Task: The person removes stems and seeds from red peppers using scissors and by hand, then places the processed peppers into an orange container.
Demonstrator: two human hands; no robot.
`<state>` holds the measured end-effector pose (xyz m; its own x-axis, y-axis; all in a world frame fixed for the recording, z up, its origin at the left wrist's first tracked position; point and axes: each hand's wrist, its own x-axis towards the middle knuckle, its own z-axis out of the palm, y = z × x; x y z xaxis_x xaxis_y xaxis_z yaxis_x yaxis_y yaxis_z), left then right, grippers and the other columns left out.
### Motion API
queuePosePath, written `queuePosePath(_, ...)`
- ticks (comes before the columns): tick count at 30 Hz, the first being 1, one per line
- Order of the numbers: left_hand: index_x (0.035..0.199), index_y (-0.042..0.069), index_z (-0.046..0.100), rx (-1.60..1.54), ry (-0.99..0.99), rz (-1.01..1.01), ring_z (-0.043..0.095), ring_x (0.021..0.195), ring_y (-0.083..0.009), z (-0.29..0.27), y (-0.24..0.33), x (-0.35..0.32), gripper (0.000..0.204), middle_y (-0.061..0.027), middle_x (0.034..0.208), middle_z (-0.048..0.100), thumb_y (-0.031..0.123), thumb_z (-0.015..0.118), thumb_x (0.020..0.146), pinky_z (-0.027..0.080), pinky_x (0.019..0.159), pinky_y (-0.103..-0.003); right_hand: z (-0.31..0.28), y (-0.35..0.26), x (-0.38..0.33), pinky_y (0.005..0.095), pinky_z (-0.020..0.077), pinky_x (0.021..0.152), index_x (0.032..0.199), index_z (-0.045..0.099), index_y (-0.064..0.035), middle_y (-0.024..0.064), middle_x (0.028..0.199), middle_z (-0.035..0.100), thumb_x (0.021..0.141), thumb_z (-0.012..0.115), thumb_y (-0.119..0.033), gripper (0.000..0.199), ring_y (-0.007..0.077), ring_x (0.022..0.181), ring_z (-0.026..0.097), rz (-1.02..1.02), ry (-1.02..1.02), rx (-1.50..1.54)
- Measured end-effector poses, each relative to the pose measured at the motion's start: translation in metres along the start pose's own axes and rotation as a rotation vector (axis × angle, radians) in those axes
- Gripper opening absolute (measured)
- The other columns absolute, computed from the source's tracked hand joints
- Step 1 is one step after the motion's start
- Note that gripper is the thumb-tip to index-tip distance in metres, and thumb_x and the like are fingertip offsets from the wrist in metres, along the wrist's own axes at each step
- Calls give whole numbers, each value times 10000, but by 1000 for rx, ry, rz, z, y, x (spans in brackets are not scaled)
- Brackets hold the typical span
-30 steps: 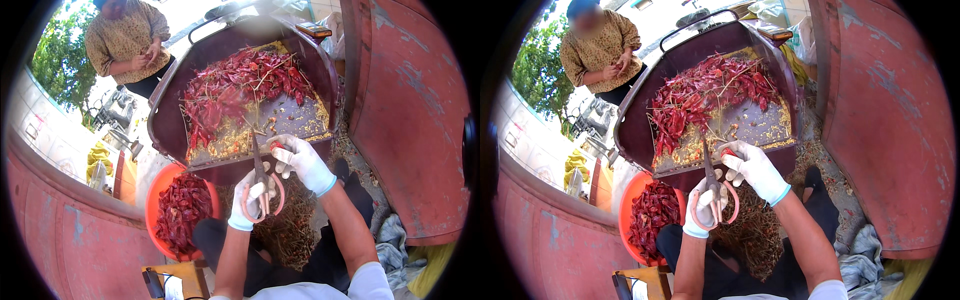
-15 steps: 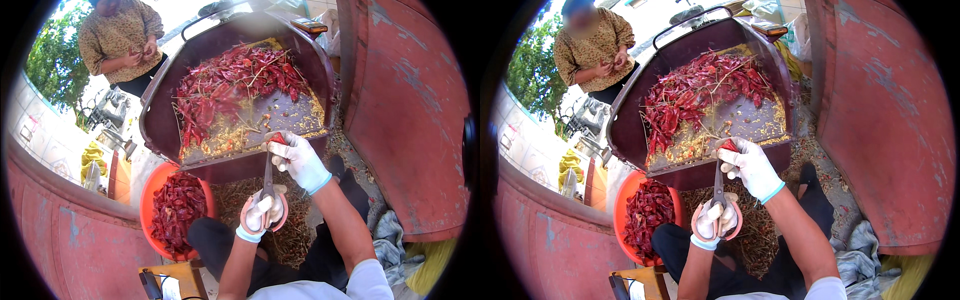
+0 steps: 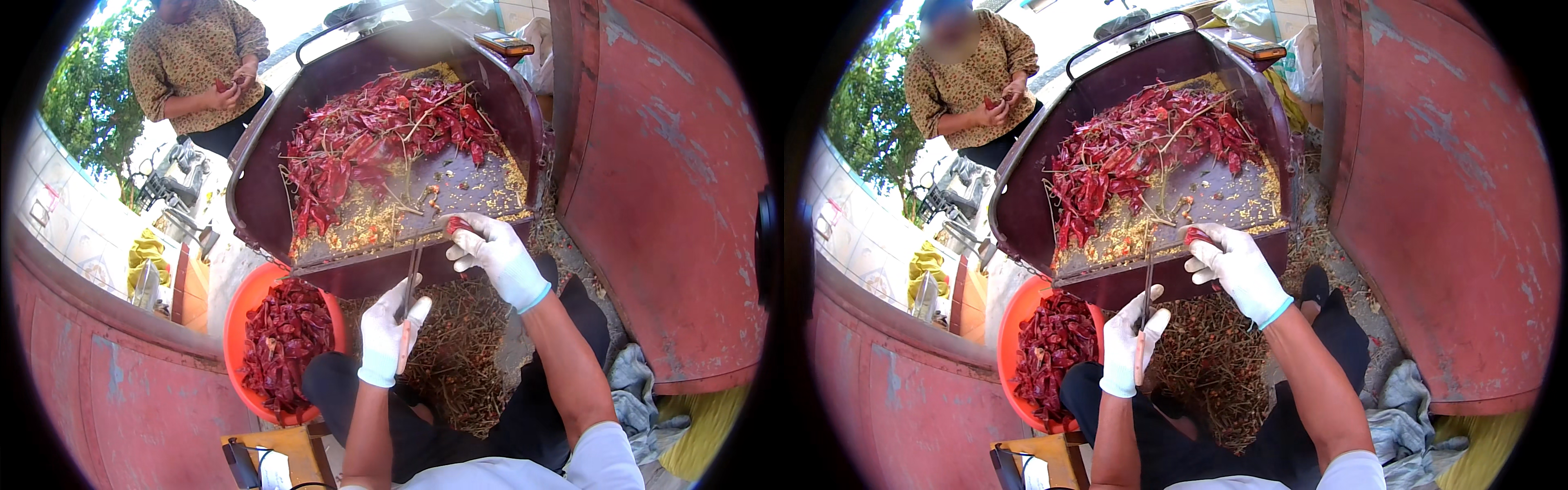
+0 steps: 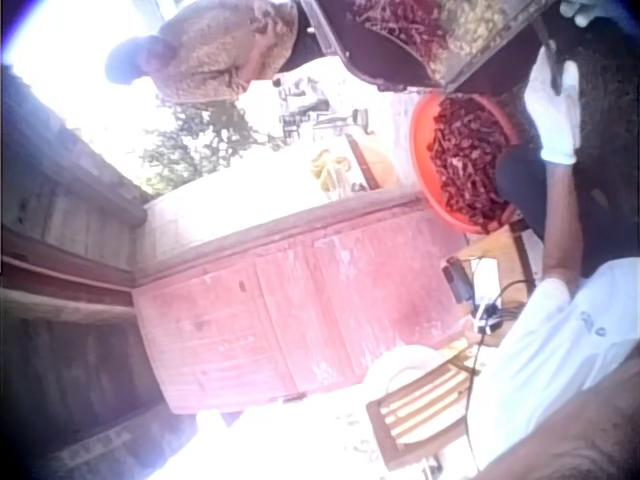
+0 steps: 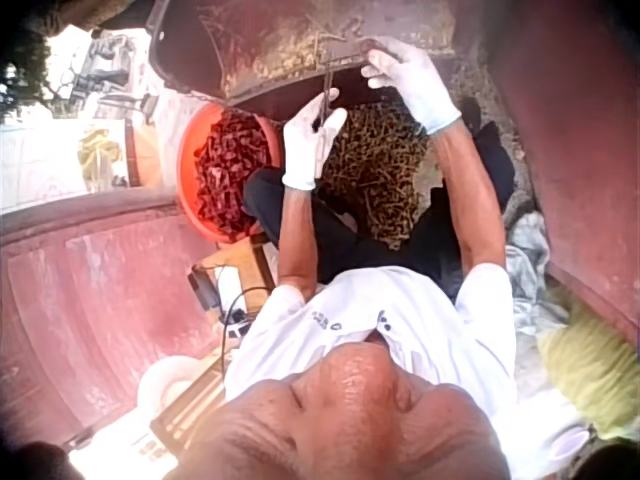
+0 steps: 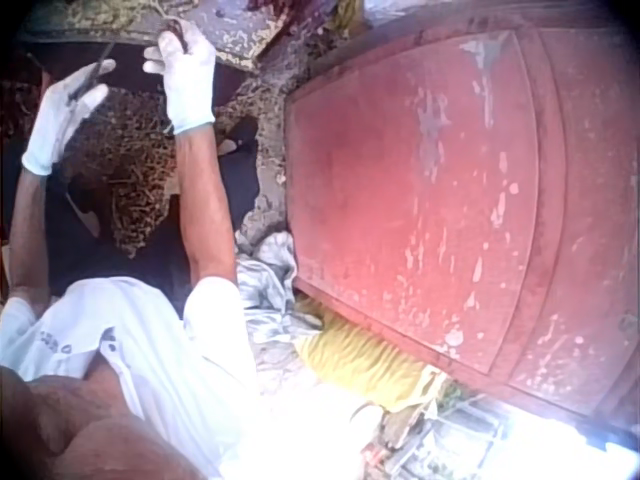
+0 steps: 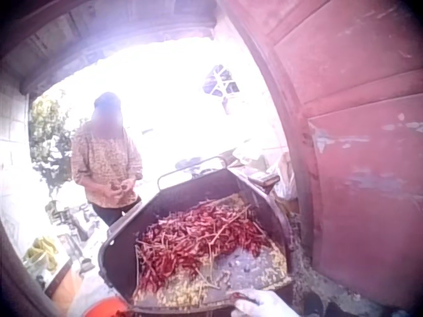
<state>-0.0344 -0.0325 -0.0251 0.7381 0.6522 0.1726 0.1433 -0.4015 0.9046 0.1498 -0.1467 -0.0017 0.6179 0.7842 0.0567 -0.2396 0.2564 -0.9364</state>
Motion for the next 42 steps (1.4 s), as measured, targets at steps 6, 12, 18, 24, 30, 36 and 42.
queuePosePath(6, 1316, 38, 624, 386, -58, 74, 671, 877, -186, -8, 32, -2, 441, -120, 1031, 712, 172, 717, 906, 525, 790, -311, -4, -18, -9, 255, 560, 708, 1318, 578, 36, 66, 1036, 662, 990, 601, -195, 401, 114, 832, 654, -36, -50, -94)
queuePosePath(12, 1295, 120, 649, 585, -36, 261, 659, 724, -271, -6, 36, -1, 418, -101, 875, 678, 236, 705, 897, 522, 671, -352, -6, -17, -11, 255, 561, 714, 1267, 602, 18, 74, 1054, 683, 976, 640, -131, 330, 126, 823, 676, -49, -28, -61)
queuePosePath(18, 1278, 129, 659, 647, -49, 288, 646, 698, -268, -7, 36, -1, 412, -80, 793, 640, 219, 705, 878, 515, 638, -367, -6, -13, -9, 259, 562, 709, 1232, 626, 9, 63, 1015, 690, 972, 635, -101, 283, 125, 806, 673, -37, 14, -97)
queuePosePath(24, 1278, 129, 657, 727, -84, 294, 653, 724, -269, -16, 39, -2, 416, -85, 820, 643, 218, 705, 874, 517, 656, -364, -6, -16, -10, 261, 565, 685, 1169, 662, 13, 65, 976, 704, 960, 636, -83, 232, 124, 787, 675, -92, 19, -241)
queuePosePath(30, 1268, 111, 659, 783, -76, 316, 644, 711, -263, -19, 41, -3, 417, -94, 827, 640, 208, 722, 867, 514, 660, -344, -5, -18, -11, 261, 566, 660, 1158, 666, 23, 79, 982, 714, 956, 643, -85, 230, 126, 775, 680, -81, 38, -229)
queuePosePath(36, 1258, 110, 666, 783, -110, 313, 623, 680, -259, -21, 41, 0, 415, -93, 800, 618, 221, 723, 862, 508, 651, -357, -8, -22, -10, 258, 568, 644, 1143, 671, 37, 79, 944, 712, 946, 653, -78, 229, 121, 741, 675, -40, 18, -268)
queuePosePath(42, 1255, 107, 667, 726, -199, 304, 658, 757, -294, -29, 33, 3, 410, -93, 842, 658, 230, 705, 866, 520, 678, -391, -14, -19, -8, 262, 575, 608, 1095, 682, 49, 73, 891, 702, 927, 681, -95, 221, 113, 709, 662, 32, -32, -307)
